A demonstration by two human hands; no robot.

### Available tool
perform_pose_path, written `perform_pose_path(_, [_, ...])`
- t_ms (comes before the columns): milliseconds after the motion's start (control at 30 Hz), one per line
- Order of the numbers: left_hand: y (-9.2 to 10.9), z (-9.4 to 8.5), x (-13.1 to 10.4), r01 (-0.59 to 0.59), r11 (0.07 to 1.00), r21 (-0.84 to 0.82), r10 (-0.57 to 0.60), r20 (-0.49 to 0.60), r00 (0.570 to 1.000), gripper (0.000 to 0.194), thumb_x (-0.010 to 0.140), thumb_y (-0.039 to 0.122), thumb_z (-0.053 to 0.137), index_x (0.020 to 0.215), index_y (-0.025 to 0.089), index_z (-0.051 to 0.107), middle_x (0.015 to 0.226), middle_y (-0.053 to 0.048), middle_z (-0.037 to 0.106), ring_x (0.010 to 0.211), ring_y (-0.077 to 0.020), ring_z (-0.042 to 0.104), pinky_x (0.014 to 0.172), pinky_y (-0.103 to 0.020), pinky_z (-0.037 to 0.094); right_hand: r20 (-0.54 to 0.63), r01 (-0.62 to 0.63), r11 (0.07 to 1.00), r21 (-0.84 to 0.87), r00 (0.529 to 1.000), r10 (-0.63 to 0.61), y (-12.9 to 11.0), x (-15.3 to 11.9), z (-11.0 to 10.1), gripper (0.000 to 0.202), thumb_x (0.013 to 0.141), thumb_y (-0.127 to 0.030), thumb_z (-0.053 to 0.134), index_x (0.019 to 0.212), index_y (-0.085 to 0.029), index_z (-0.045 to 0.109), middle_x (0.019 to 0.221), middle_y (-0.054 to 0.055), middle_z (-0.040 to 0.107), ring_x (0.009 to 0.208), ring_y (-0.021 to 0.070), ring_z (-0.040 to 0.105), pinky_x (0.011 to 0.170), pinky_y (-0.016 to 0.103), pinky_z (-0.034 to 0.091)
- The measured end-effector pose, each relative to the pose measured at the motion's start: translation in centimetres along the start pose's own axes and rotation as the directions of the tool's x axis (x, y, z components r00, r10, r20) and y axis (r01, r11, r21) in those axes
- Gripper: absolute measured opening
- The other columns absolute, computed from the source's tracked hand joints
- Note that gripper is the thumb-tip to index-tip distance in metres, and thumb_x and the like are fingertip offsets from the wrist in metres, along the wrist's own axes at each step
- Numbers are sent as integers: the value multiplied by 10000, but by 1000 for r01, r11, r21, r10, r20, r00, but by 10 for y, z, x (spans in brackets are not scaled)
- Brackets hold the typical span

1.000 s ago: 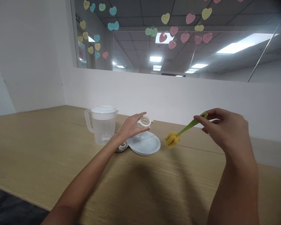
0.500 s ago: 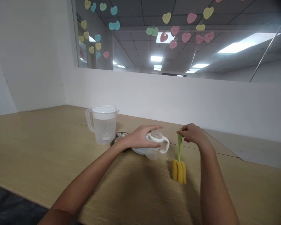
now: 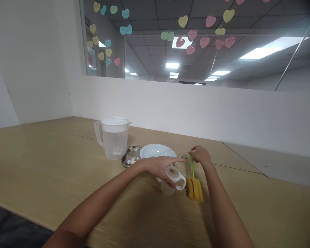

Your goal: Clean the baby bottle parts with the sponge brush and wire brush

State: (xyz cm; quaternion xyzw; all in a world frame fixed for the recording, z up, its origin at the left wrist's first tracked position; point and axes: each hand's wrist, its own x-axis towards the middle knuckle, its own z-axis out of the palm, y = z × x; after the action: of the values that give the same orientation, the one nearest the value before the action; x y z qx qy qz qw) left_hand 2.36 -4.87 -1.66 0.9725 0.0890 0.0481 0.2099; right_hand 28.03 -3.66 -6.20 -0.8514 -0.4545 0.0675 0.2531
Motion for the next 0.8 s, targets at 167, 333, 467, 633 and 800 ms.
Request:
perform_pose_path(167, [-3, 1, 1, 5, 1000, 3, -6, 36, 999, 941, 568, 473, 714, 1353, 267, 239, 1153, -53, 500, 1028, -214, 494, 855, -286, 369, 66, -49, 996, 77, 997, 44, 16, 8, 25, 490, 712, -188, 539, 1186, -81, 473, 820, 105, 669, 491, 141, 617, 509, 224, 465])
perform_pose_path(333, [-6, 2, 1, 11, 1000, 13, -12, 53, 999, 923, 564, 468, 715, 1342, 271, 261, 1145, -50, 500, 1013, -204, 498, 835, -272, 380, 120, -98, 988, 116, 989, 84, 20, 9, 34, 522, 700, -111, 502, 1216, -61, 449, 907, 125, 657, 534, 144, 634, 510, 212, 466])
perform_pose_path(467, [-8, 3, 2, 26, 1000, 16, -27, 73, 997, 939, 558, 461, 716, 1349, 260, 251, 1136, -51, 512, 1013, -205, 502, 843, -271, 377, 165, -124, 983, 133, 981, 101, 19, 9, 36, 474, 744, -114, 501, 1212, -57, 446, 916, 135, 649, 569, 143, 638, 513, 205, 468])
perform_pose_path(633, [-11, 4, 1, 55, 998, 31, -58, 91, 994, 899, 579, 426, 703, 1346, 264, 263, 1165, -47, 510, 1048, -205, 493, 876, -273, 360, 220, -145, 975, 169, 970, 106, 20, 10, 40, 330, 870, -239, 483, 1174, -114, 460, 940, 73, 618, 648, 113, 608, 580, 249, 506])
perform_pose_path(800, [-14, 4, 1, 68, 996, 51, -73, 101, 992, 877, 584, 432, 693, 1340, 266, 282, 1195, -49, 498, 1070, -206, 481, 896, -278, 352, 251, -151, 971, 185, 963, 102, 21, 8, 42, 291, 876, -287, 491, 1121, -130, 499, 947, 56, 591, 703, 116, 590, 605, 265, 512])
